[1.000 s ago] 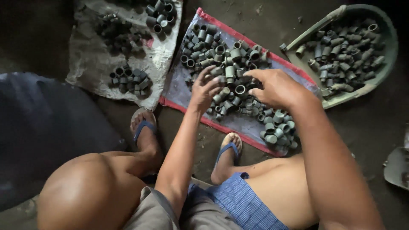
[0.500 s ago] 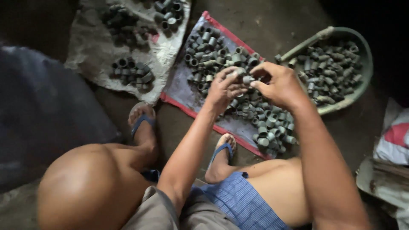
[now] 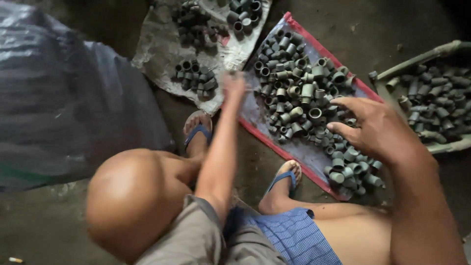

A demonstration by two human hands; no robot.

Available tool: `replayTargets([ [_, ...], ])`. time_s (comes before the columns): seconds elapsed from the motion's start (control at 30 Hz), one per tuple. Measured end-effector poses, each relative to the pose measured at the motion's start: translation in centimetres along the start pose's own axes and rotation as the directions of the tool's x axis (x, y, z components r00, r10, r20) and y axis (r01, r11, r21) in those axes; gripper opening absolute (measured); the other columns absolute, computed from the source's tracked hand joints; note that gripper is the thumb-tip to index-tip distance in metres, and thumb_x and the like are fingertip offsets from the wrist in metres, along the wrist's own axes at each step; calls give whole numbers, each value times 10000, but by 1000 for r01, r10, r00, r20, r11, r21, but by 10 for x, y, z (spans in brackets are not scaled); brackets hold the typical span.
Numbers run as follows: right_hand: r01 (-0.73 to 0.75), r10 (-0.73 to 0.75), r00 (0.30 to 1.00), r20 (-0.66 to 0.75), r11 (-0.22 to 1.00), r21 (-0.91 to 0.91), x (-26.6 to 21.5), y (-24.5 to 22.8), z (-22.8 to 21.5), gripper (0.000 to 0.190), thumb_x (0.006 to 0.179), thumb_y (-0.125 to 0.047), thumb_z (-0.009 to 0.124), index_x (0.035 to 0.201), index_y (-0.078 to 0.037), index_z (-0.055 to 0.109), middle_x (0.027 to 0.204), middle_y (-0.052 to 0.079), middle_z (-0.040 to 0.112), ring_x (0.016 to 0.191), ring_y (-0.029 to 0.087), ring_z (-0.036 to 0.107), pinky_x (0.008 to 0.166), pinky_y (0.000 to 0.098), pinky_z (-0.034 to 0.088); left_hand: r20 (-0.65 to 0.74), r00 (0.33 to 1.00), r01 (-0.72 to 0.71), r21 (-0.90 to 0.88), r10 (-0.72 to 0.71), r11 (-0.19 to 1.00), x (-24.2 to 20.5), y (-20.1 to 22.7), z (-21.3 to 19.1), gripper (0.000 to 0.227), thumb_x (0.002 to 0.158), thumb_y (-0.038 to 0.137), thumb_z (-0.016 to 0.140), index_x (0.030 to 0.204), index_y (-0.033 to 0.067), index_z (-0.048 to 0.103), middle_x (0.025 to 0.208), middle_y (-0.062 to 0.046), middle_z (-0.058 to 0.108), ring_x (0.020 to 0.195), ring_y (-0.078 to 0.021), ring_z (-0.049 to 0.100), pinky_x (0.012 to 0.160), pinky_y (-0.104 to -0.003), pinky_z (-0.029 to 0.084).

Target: The person sits on the floor and sorts small gray pipe fittings by hand, picking them up from a large pile on a red-bordered mat and placing them into a smaller pile on a white sack. The person handles the fittings one by one or in small handfuls, occasionally inspecting them before moving them.

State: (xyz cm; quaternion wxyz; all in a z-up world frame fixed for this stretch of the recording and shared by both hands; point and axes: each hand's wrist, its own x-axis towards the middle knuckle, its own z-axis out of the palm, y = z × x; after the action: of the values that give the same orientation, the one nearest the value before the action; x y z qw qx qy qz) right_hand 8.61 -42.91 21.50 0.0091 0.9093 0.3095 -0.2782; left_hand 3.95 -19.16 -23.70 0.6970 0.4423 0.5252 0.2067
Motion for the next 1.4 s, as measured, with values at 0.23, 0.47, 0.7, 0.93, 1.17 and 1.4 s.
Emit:
replayTargets([
  [0.23,-131,127,988,83,990,47,-8,23,-8,590,874,-333,750,1439,-233,610,1236,146,709,1003,336,667,939,455,490,-60,955,-108,844,292,525,30,92,-124,613,920,316,601,1497,136,500,1230,-245,706,1141,-461,652,971,-512,496],
  [0.47,-167,156,972,177,985,47,5,45,5,609,892,-371,709,1470,-256,554,1373,105,646,1206,328,611,1033,471,464,-73,924,-63,939,376,338,-10,102,-106,612,984,315,707,1519,124,479,1503,-314,353,1103,-483,616,956,-549,503],
  [0.7,-190,173,963,206,980,66,22,50,3,602,883,-348,701,1459,-255,554,1474,97,575,1328,349,543,1070,519,439,555,687,-718,621,469,315,-26,75,-13,448,828,182,735,1270,202,666,1253,-101,608,1060,-354,659,858,-463,539],
  [0.93,-140,122,964,236,988,59,42,65,4,575,898,-348,689,1444,-229,554,1404,110,615,1247,398,587,1000,578,473,603,729,-679,699,325,225,-21,54,38,345,846,210,729,1181,206,648,1219,-165,568,967,-474,651,739,-593,536],
  [1.17,-91,79,975,207,995,48,57,61,4,565,912,-391,659,1447,-241,555,1409,90,604,1229,409,585,1002,588,467,542,735,-668,683,407,297,-12,38,35,221,885,164,658,1023,86,503,1027,-200,598,934,-477,598,727,-604,479],
  [1.4,50,-58,996,63,990,128,51,81,25,515,904,-282,694,1397,-167,603,1277,144,663,1173,400,633,962,546,516,247,954,-201,111,168,973,-51,69,52,213,916,361,702,924,150,718,907,-91,746,805,-261,732,739,-394,600],
])
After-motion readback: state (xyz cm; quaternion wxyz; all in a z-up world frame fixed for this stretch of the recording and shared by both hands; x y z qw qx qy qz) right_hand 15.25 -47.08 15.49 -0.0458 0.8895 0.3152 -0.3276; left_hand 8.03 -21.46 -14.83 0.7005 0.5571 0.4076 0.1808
